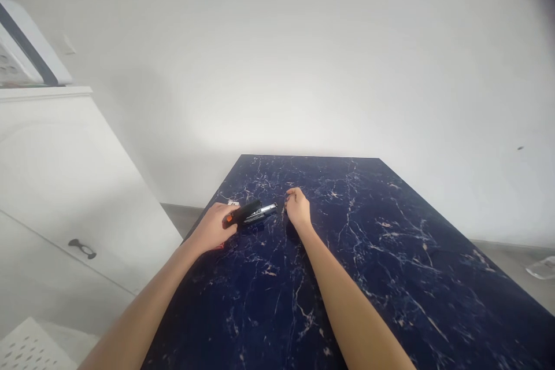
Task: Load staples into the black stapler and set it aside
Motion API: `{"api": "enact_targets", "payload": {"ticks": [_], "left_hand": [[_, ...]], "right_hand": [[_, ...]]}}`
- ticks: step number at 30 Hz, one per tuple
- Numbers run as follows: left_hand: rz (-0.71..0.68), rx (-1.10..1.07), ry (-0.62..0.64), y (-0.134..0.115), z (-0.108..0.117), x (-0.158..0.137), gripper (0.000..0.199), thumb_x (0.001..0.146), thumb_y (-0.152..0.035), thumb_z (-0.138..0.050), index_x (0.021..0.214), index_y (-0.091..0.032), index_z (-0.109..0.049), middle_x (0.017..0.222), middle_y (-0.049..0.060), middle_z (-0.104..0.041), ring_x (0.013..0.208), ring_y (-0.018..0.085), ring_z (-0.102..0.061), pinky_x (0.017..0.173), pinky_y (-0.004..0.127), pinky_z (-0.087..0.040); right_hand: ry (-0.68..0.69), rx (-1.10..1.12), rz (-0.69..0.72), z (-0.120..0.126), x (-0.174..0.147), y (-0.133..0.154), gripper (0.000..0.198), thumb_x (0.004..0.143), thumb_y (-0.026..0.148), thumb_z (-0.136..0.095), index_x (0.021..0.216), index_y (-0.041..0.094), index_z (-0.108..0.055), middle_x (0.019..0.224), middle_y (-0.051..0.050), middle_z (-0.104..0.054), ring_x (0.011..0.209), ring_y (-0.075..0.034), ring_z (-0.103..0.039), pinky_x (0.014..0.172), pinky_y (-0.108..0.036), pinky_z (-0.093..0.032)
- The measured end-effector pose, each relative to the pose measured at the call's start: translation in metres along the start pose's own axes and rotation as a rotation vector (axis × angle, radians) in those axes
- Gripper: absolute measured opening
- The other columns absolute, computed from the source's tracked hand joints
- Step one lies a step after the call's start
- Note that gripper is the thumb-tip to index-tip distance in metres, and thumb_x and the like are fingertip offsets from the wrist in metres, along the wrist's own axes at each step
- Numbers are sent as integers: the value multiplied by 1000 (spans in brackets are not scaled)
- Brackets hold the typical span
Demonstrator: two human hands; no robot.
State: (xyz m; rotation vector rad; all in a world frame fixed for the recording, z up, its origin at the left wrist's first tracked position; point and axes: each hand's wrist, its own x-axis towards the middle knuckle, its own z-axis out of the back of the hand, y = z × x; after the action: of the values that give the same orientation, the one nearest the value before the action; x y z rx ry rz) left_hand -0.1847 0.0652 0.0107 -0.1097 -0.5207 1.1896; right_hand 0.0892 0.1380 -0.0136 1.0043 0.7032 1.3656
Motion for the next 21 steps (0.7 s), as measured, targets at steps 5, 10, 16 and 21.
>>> {"api": "enact_targets", "payload": {"ticks": [5, 10, 16, 21], "left_hand": [[25, 31, 13, -7, 2, 1, 46, 84, -31, -64, 130, -27, -66, 108, 8, -71, 104, 30, -67, 91, 43, -55], [28, 75, 8, -5, 0, 1, 45, 85, -33, -64, 129, -30, -65, 112, 6, -73, 104, 31, -68, 87, 42, -55], [63, 117, -2, -7, -3, 2, 45, 85, -35, -67, 129, -29, -65, 112, 7, -73, 103, 32, -68, 88, 42, -54], [-4, 100, -14, -4, 13, -3, 45, 86, -45, -68, 128, -29, -64, 116, 7, -68, 105, 30, -66, 87, 39, -54]], "right_hand": [[152, -313, 4, -5, -19, 21, 33, 87, 18, -46, 104, 20, -75, 102, -14, -75, 101, -29, -70, 91, -38, -50], [292, -249, 25, -33, -44, 43, 31, 84, 17, -48, 99, 20, -75, 100, -13, -76, 97, -29, -71, 86, -37, -52], [528, -5, -45, -39, -47, 38, 45, 86, 19, -45, 125, 22, -66, 81, -4, -73, 63, -21, -68, 64, -30, -52], [232, -188, 96, -46, -59, 35, 51, 90, 25, -50, 140, 19, -54, 91, -9, -75, 85, -27, -72, 80, -35, -52]]}}
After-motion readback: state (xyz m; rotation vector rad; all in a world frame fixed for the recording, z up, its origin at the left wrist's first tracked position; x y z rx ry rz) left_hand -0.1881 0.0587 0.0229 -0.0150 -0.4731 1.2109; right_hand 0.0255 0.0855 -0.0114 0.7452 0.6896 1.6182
